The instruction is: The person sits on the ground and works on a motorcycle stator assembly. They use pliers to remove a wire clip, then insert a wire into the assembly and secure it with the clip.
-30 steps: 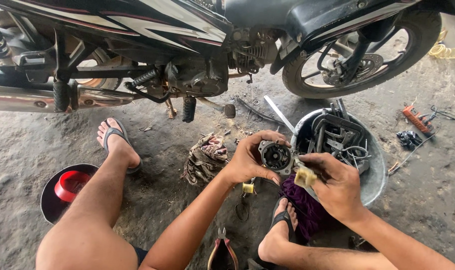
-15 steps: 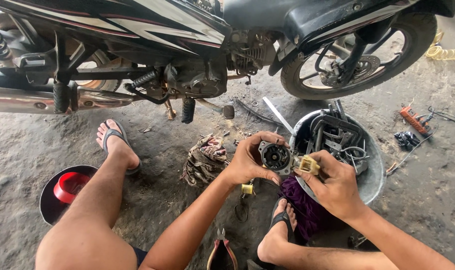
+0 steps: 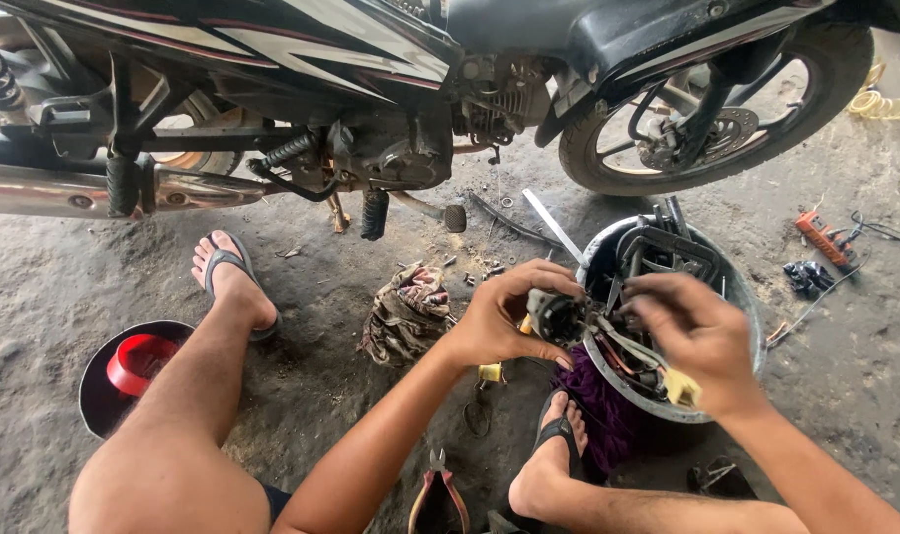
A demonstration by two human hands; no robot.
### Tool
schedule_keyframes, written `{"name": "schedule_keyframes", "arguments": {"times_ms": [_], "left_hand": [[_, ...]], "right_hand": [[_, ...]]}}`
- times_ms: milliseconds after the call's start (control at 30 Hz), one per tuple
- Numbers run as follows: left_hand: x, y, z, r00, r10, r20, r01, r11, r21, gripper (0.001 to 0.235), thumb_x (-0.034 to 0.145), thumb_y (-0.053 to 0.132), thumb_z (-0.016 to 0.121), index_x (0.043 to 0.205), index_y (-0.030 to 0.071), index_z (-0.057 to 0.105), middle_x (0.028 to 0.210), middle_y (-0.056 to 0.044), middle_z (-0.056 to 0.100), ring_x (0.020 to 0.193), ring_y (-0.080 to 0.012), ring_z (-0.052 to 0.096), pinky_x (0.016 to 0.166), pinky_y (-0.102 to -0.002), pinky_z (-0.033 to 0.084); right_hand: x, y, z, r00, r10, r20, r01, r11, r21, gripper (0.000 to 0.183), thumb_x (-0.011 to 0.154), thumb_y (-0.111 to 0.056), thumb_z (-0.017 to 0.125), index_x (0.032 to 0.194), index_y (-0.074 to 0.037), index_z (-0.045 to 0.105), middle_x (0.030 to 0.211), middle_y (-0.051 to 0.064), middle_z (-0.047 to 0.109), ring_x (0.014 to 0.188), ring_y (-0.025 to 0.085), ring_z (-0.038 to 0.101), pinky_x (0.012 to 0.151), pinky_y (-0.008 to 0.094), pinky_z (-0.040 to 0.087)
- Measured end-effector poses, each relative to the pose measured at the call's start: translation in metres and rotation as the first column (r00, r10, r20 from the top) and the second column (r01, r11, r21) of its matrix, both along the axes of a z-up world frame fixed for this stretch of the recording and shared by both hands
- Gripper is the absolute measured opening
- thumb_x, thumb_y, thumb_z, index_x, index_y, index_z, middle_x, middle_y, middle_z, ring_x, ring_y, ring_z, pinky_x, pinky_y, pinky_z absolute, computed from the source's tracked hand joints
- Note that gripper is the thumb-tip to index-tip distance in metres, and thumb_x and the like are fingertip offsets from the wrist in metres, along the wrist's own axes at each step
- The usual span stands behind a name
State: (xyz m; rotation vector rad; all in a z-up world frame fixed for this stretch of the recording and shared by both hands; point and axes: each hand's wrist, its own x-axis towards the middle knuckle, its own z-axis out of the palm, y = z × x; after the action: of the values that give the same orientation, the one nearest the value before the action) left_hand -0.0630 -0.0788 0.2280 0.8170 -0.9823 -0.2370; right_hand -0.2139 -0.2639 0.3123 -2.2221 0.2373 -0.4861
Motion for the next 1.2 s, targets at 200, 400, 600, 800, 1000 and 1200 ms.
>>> {"name": "schedule_keyframes", "arguments": {"times_ms": [200,400,600,800,1000,1200], "left_hand": [[0.004,0.014,0.016,0.98,-0.037,0.194,-0.021,0.958,0.285,0.063,0.065,0.025,0.093,0.124,0.016,0.07,0.127,-0.003,0.067,0.116,-0.0198,0.067,0.108,-0.038,0.06],[0.003,0.016,0.019,0.966,-0.082,0.245,0.0,0.949,0.316,0.06,0.071,0.016,0.092,0.126,0.012,0.069,0.13,-0.005,0.065,0.116,-0.0213,0.066,0.107,-0.038,0.06],[0.002,0.019,0.021,0.948,-0.082,0.308,-0.036,0.933,0.358,0.065,0.065,0.012,0.093,0.125,0.013,0.07,0.13,-0.005,0.065,0.116,-0.0231,0.067,0.104,-0.04,0.058],[-0.003,0.023,0.028,0.925,-0.145,0.351,-0.014,0.91,0.414,0.078,0.058,-0.004,0.085,0.131,0.017,0.067,0.135,-0.004,0.062,0.121,-0.0248,0.066,0.107,-0.04,0.057],[0.007,0.024,0.029,0.927,-0.108,0.358,-0.04,0.924,0.381,0.064,0.067,0.017,0.092,0.126,0.011,0.069,0.131,-0.007,0.065,0.118,-0.026,0.066,0.107,-0.042,0.057],[0.034,0.035,0.018,0.929,-0.027,0.369,-0.119,0.923,0.367,0.074,0.063,0.017,0.098,0.129,0.017,0.067,0.134,-0.007,0.065,0.13,-0.0295,0.062,0.12,-0.05,0.052]], "right_hand": [[-0.002,-0.002,0.029,0.99,0.117,-0.079,-0.127,0.983,-0.135,0.017,0.081,-0.006,0.076,0.097,-0.011,0.078,0.098,0.002,0.079,0.045,0.003,0.047,0.038,0.016,0.036],[0.0,0.029,0.051,0.956,0.234,-0.177,-0.29,0.844,-0.452,0.029,0.073,-0.016,0.083,0.1,-0.009,0.077,0.102,0.002,0.073,0.08,0.015,0.07,0.072,0.028,0.057],[0.006,0.03,0.052,0.927,0.196,-0.319,-0.289,0.917,-0.276,0.023,0.071,-0.013,0.083,0.094,-0.01,0.08,0.093,-0.005,0.079,0.063,0.009,0.07,0.058,0.025,0.055],[0.01,0.029,0.047,0.93,0.138,-0.342,-0.26,0.902,-0.344,0.021,0.073,-0.013,0.08,0.094,-0.009,0.078,0.082,-0.002,0.075,0.058,0.015,0.064,0.057,0.032,0.051],[0.009,0.039,0.035,0.965,0.164,-0.207,-0.254,0.787,-0.563,0.021,0.078,-0.014,0.075,0.097,-0.008,0.068,0.087,0.002,0.067,0.062,0.021,0.064,0.056,0.033,0.052],[0.025,0.043,0.042,0.991,0.102,-0.092,-0.13,0.905,-0.404,0.026,0.081,-0.003,0.082,0.106,-0.001,0.075,0.086,0.008,0.075,0.056,0.014,0.061,0.049,0.027,0.047]]}}
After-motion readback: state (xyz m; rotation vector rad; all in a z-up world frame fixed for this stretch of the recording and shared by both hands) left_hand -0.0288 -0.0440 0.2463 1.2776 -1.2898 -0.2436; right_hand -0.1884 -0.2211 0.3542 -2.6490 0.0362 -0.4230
